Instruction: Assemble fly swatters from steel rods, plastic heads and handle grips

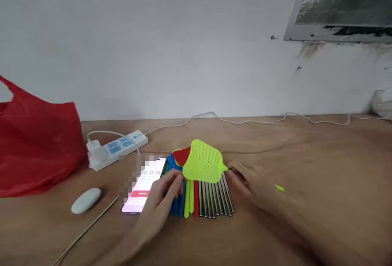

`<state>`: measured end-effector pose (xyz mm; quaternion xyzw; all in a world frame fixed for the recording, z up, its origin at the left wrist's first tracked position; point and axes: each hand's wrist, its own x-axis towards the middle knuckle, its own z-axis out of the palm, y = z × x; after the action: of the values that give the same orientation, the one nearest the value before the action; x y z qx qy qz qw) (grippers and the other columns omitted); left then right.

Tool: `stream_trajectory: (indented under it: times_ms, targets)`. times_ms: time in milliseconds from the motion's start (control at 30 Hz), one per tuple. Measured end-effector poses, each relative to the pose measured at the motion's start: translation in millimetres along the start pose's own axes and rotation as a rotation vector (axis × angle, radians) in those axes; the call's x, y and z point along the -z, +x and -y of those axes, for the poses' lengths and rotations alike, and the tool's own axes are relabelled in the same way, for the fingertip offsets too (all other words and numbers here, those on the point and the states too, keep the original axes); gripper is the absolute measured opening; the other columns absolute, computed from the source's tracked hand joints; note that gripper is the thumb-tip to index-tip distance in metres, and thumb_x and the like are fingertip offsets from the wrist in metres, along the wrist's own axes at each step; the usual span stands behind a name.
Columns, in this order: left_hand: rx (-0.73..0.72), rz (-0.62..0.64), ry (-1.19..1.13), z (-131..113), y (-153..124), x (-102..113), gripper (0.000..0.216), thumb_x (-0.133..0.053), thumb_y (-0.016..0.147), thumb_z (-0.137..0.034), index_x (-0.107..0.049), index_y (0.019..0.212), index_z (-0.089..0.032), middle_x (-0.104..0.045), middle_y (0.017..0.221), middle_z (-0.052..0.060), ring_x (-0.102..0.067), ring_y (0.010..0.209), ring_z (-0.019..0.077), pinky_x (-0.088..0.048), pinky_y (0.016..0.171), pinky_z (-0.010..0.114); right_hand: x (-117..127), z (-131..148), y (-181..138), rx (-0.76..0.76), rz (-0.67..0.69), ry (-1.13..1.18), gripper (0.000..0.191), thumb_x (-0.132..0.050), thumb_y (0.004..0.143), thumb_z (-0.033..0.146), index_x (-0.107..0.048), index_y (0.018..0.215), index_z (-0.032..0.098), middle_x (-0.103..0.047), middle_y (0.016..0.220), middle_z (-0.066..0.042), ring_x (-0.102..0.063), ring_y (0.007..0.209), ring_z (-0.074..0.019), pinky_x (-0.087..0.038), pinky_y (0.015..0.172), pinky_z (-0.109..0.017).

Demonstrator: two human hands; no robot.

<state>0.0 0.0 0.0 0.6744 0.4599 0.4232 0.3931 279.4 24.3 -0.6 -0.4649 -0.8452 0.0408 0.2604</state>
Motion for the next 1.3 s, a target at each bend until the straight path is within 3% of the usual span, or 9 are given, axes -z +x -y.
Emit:
stream_trajectory:
  times_ms: [233,533,700,933,1067,1200,1300]
  targets:
    - [0.093,0.109,-0.074,-1.3,0.2,-7.4,0.046,-0.046,0.097,-0.057,-0.053,0.070,-0.020,-0.047,0.063,-0.004,-0.039,0.057,0.0134,-0.031,0.055,0.025,-4.4,5.7,-4.2,0.098,0.069,-0.071,0.023,-0.040,0.102,0.025,-0.063,0.097,0.023,-0.073,0.081,-0.002,-0.066,0.066,-0.0177,-0.034,0.058,-0.027]
    - [0.230,0.124,-0.242,-0.4,3.6,-8.0,0.040,-0.055,0.089,-0.050,-0.052,0.065,-0.019,-0.050,0.058,-0.004,-0.039,0.050,0.0106,-0.029,0.048,0.023,-8.6,5.8,-6.4,0.080,0.041,-0.186,0.033,-0.038,0.105,0.031,-0.059,0.081,0.022,-0.069,0.071,0.001,-0.063,0.057,-0.0160,-0.023,0.053,-0.029]
    - [0.200,0.065,-0.235,-2.5,3.7,-6.7,0.039,-0.055,0.089,-0.048,-0.052,0.063,-0.019,-0.049,0.057,-0.004,-0.040,0.051,0.0107,-0.031,0.047,0.022,-12.5,9.8,-6.5,0.058,-0.115,-0.257,0.039,-0.039,0.104,0.038,-0.059,0.073,0.023,-0.063,0.055,0.002,-0.055,0.043,-0.0144,-0.017,0.050,-0.028]
    - [0.194,-0.176,-0.301,2.2,8.8,0.2,0.035,-0.056,0.088,-0.049,-0.050,0.069,-0.020,-0.048,0.057,-0.005,-0.041,0.048,0.0103,-0.030,0.041,0.019,-12.6,0.2,-5.1,-0.047,-0.207,-0.235,0.042,-0.041,0.102,0.044,-0.057,0.070,0.022,-0.059,0.050,0.002,-0.056,0.043,-0.0163,-0.021,0.050,-0.028]
    - [0.172,0.006,-0.255,2.8,7.1,-2.1,0.039,-0.054,0.091,-0.051,-0.051,0.069,-0.019,-0.050,0.057,-0.004,-0.042,0.047,0.0096,-0.031,0.041,0.020,-11.9,-6.1,-5.6,-0.019,-0.250,-0.119,0.029,-0.046,0.101,0.040,-0.062,0.086,0.020,-0.062,0.057,0.001,-0.059,0.049,-0.0172,-0.031,0.052,-0.027]
    - [0.139,0.141,-0.218,-1.7,5.2,-6.0,0.038,-0.053,0.094,-0.052,-0.055,0.076,-0.019,-0.052,0.058,-0.004,-0.043,0.048,0.0092,-0.029,0.042,0.019,-10.5,-0.7,-6.3,0.075,-0.215,0.011,0.016,-0.048,0.098,0.027,-0.062,0.103,0.020,-0.073,0.087,-0.004,-0.067,0.069,-0.0184,-0.040,0.061,-0.027]
    - [0.122,0.173,-0.197,-4.7,5.5,-5.7,0.038,-0.053,0.094,-0.053,-0.057,0.079,-0.018,-0.051,0.057,-0.005,-0.040,0.048,0.0087,-0.028,0.042,0.019,-6.7,6.1,-5.3,0.082,-0.132,0.128,0.019,-0.043,0.100,0.025,-0.061,0.097,0.020,-0.070,0.083,-0.003,-0.064,0.069,-0.0168,-0.042,0.063,-0.026]
